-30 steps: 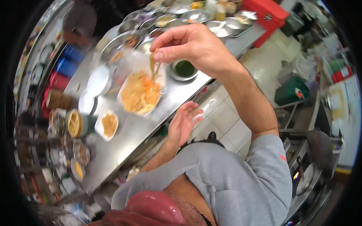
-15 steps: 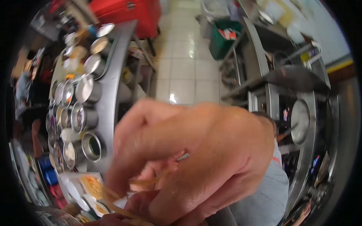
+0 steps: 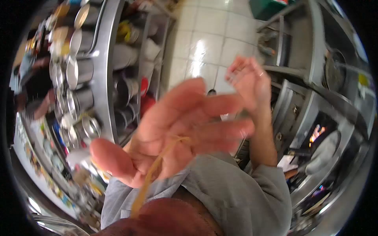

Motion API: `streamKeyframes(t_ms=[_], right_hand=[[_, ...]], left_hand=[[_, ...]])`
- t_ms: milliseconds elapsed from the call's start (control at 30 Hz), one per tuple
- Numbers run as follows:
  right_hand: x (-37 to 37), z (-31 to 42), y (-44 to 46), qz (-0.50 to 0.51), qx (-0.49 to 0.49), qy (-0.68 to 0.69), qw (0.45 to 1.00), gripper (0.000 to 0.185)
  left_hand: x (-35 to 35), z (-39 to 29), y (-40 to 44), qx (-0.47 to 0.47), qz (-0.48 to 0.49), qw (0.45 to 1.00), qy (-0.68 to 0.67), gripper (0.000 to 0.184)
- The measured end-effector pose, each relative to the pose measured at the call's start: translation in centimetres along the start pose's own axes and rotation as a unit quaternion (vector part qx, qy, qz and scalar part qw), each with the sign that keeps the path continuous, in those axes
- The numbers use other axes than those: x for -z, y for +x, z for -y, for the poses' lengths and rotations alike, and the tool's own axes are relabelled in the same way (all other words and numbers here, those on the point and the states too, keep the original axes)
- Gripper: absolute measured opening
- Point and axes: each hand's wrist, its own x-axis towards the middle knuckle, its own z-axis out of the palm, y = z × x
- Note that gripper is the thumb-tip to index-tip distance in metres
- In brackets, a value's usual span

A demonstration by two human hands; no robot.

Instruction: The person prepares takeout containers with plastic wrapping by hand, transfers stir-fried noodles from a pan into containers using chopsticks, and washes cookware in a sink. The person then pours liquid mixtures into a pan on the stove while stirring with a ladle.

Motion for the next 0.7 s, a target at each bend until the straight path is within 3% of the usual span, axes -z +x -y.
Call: streamKeyframes(t_ms=[67,167,233,367,433,467,533,600,633,700], right_hand=[[-1.4,-5.6,-0.7,-0.034,-0.135,0.093,0.986,0.034],[-5.0,-9.5,-1.4,0.101,-0.244,0.088,0.961,0.036],[-6.9,-10.7,-1.0,0.128,-0.288,0.057,0.947,0.037],[-12.0,-12.1,-1.9,0.144,-0.385,0.044,0.911,0.039],[-14.7,-13.0,-3.2,0.137,-0.41,0.036,0.901,0.034],[-15.8,-13.5,-3.5,0.161,-0.391,-0.032,0.906,0.031],[-17.3,-14.8,-4.2,0.213,-0.34,-0.13,0.907,0.027],[-17.7,-15.0,-3.8,0.275,-0.233,-0.193,0.913,0.024],[-17.3,-14.1,-2.5,0.358,-0.175,-0.212,0.893,0.027],[-13.2,-8.4,1.8,0.404,-0.087,-0.181,0.892,0.027]], left_hand=[[2.1,-0.8,-1.6,-0.09,-0.038,0.977,0.191,0.101],[4.7,-2.6,-6.5,-0.241,-0.192,0.789,0.533,0.087],[5.3,-3.4,-12.1,-0.288,-0.33,0.681,0.587,0.075],[5.8,-1.7,-27.2,-0.253,-0.654,0.546,0.459,0.041],[5.4,-1.5,-35.1,-0.269,-0.774,0.423,0.387,0.029],[5.3,-1.8,-40.2,-0.279,-0.815,0.363,0.355,0.027],[4.4,-4.0,-47.6,-0.286,-0.883,0.232,0.292,0.038],[3.4,-5.9,-57.1,-0.337,-0.884,0.246,0.209,0.054],[3.4,-7.1,-60.5,-0.355,-0.889,0.236,0.168,0.063],[3.8,-8.6,-66.2,-0.354,-0.892,0.243,0.139,0.071]])
